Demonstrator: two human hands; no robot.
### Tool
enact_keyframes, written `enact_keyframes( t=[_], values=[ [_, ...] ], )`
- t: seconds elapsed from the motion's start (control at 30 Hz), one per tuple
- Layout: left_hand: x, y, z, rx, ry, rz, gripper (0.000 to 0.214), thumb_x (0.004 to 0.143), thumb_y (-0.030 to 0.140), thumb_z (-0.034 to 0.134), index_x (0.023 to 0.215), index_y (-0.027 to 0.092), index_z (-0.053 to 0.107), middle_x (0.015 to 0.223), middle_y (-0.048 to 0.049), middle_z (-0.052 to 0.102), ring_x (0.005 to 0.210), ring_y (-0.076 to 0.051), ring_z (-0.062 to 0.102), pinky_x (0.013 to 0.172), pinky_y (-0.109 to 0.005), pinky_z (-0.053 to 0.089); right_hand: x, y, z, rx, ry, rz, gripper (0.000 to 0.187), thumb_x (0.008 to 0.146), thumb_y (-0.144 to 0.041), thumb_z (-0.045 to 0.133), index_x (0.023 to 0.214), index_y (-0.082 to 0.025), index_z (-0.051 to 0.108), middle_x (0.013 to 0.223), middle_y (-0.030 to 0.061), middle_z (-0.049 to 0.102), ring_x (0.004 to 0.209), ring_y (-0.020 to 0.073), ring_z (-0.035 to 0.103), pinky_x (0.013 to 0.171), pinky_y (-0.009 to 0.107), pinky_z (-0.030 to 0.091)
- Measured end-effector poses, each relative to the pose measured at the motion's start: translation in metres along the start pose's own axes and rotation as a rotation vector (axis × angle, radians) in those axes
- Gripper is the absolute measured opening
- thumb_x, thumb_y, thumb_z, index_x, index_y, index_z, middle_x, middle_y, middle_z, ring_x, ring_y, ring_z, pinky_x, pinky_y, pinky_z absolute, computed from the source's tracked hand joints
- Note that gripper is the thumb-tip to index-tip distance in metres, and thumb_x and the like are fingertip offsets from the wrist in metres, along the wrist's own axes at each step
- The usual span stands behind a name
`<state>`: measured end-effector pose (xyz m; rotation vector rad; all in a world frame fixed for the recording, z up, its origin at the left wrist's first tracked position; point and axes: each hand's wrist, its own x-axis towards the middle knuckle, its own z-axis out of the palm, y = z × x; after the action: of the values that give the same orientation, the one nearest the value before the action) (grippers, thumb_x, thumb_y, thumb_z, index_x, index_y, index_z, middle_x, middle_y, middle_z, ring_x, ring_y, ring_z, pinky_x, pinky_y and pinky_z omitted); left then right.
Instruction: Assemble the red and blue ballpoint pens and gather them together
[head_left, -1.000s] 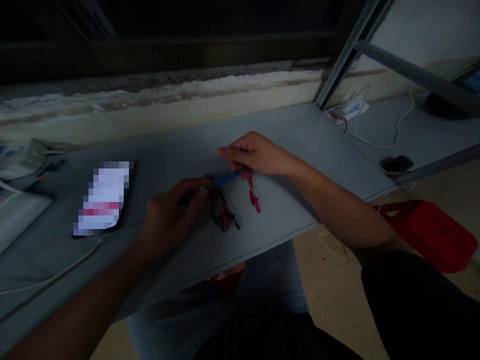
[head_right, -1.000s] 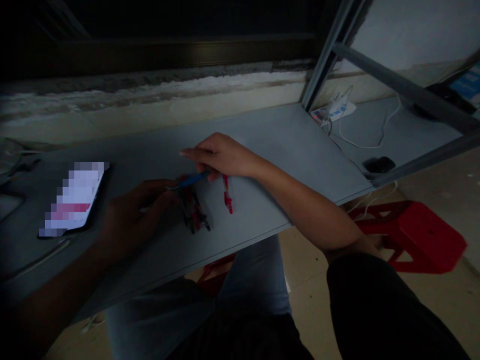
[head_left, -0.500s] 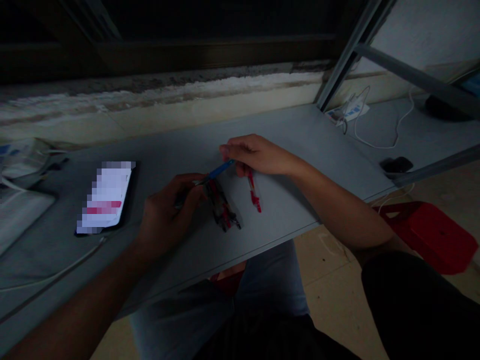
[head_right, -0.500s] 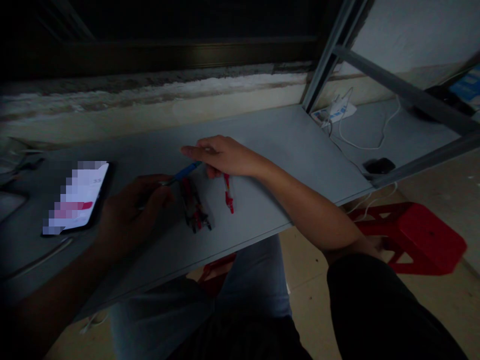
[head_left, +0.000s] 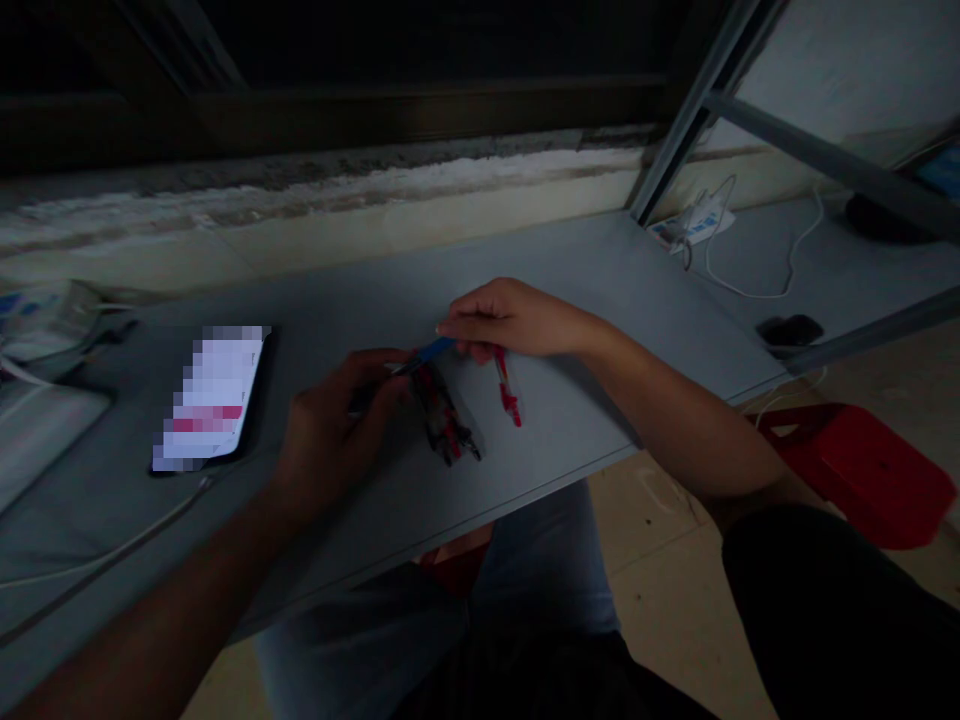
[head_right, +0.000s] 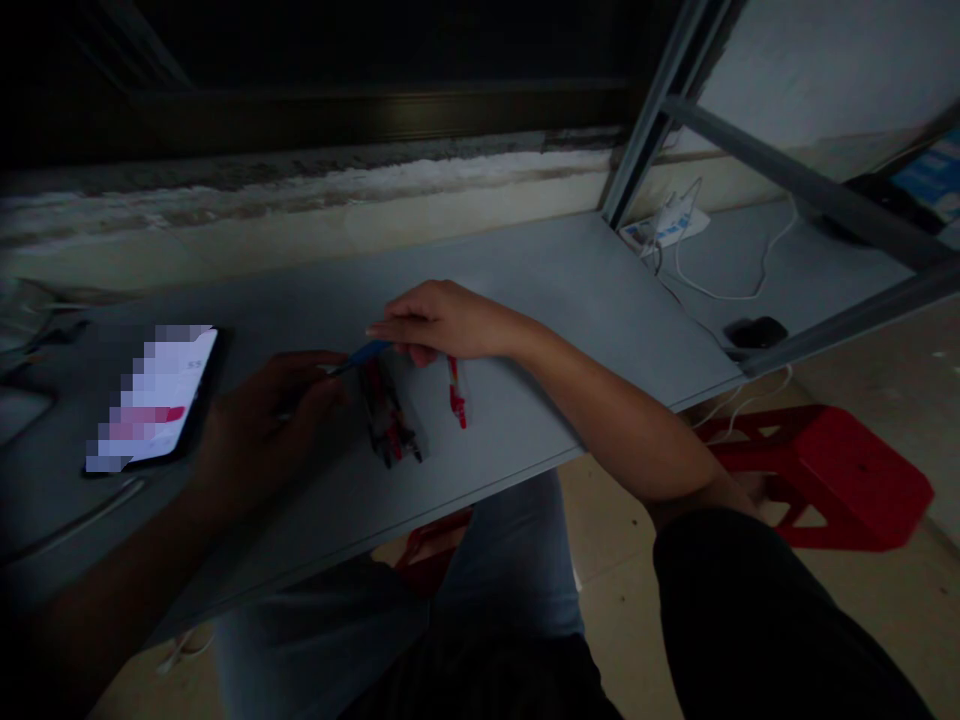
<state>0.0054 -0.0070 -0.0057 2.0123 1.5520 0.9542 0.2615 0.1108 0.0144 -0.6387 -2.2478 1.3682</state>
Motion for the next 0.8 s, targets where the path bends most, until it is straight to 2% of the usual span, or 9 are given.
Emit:
enact_keyframes(
  t=[0.1,0.2,0.3,0.4,0.5,0.6,0.7,0.8],
  values=[
    [-0.002,0.000,0.000,-0.019,0.017,-0.015,0.030,0.104,0.048,0.067,0.125,0.028,0.073,0.110,-0.0051,0.086,0.093,-0.025,0.082,0.079,-0.036,0.065,0.000,-0.002,0.003,-0.073,0.025,0.085,0.063,0.111,-0.067,0.060,0.073,-0.017,0.062,0.053,-0.0057,0.058,0.048,0.0060,0.051,0.056,0.022,0.040],
    [-0.005,-0.001,0.000,0.007,0.019,-0.011,0.024,0.104,0.050,0.068,0.121,0.033,0.071,0.121,-0.0020,0.086,0.102,-0.026,0.083,0.088,-0.038,0.067,-0.001,-0.006,0.005,-0.063,0.010,0.138,0.068,0.109,-0.071,0.060,0.068,-0.018,0.058,0.048,-0.0068,0.055,0.044,0.0054,0.047,0.054,0.022,0.038],
    [-0.008,-0.002,0.000,0.051,0.019,0.039,0.023,0.107,0.049,0.067,0.122,0.033,0.071,0.122,-0.0009,0.086,0.100,-0.025,0.084,0.088,-0.037,0.067,-0.002,-0.011,0.006,-0.018,0.015,0.181,0.071,0.107,-0.072,0.062,0.062,-0.019,0.053,0.044,-0.0074,0.050,0.042,0.0052,0.044,0.053,0.022,0.039],
    [-0.009,-0.004,0.002,0.076,0.008,0.141,0.029,0.109,0.049,0.067,0.131,0.031,0.072,0.116,-0.0022,0.086,0.094,-0.023,0.083,0.082,-0.032,0.066,-0.001,-0.012,0.008,0.043,0.099,0.205,0.069,0.104,-0.072,0.068,0.064,-0.017,0.059,0.044,-0.0070,0.051,0.041,0.0053,0.042,0.050,0.022,0.036],
    [-0.009,-0.009,0.005,0.033,-0.124,0.318,0.033,0.111,0.046,0.069,0.136,0.027,0.073,0.110,-0.0040,0.084,0.090,-0.020,0.081,0.084,-0.030,0.065,0.002,-0.010,0.009,0.082,0.222,0.170,0.064,0.103,-0.070,0.071,0.070,-0.015,0.064,0.048,-0.0058,0.055,0.043,0.0050,0.044,0.048,0.021,0.033],
    [-0.011,-0.013,0.009,-0.035,-0.263,0.495,0.027,0.113,0.040,0.069,0.135,0.025,0.075,0.115,-0.0070,0.082,0.098,-0.020,0.081,0.090,-0.030,0.065,0.003,-0.007,0.009,0.094,0.294,0.145,0.064,0.102,-0.069,0.073,0.069,-0.016,0.062,0.051,-0.0047,0.057,0.046,0.0043,0.043,0.048,0.021,0.031],
    [-0.010,-0.012,0.010,-0.053,-0.312,0.571,0.018,0.114,0.033,0.068,0.127,0.024,0.077,0.116,-0.0070,0.083,0.102,-0.019,0.082,0.093,-0.028,0.066,0.003,-0.006,0.010,0.099,0.263,0.142,0.063,0.102,-0.068,0.075,0.069,-0.016,0.061,0.052,-0.0046,0.057,0.047,0.0039,0.042,0.048,0.021,0.031],
    [-0.008,-0.007,0.008,-0.047,-0.367,0.578,0.017,0.117,0.032,0.064,0.117,0.023,0.079,0.112,-0.0050,0.084,0.100,-0.018,0.082,0.092,-0.028,0.067,0.003,-0.006,0.012,0.089,0.216,0.126,0.063,0.101,-0.068,0.075,0.069,-0.016,0.061,0.053,-0.0053,0.057,0.047,0.0037,0.041,0.049,0.021,0.031]
  ],
)
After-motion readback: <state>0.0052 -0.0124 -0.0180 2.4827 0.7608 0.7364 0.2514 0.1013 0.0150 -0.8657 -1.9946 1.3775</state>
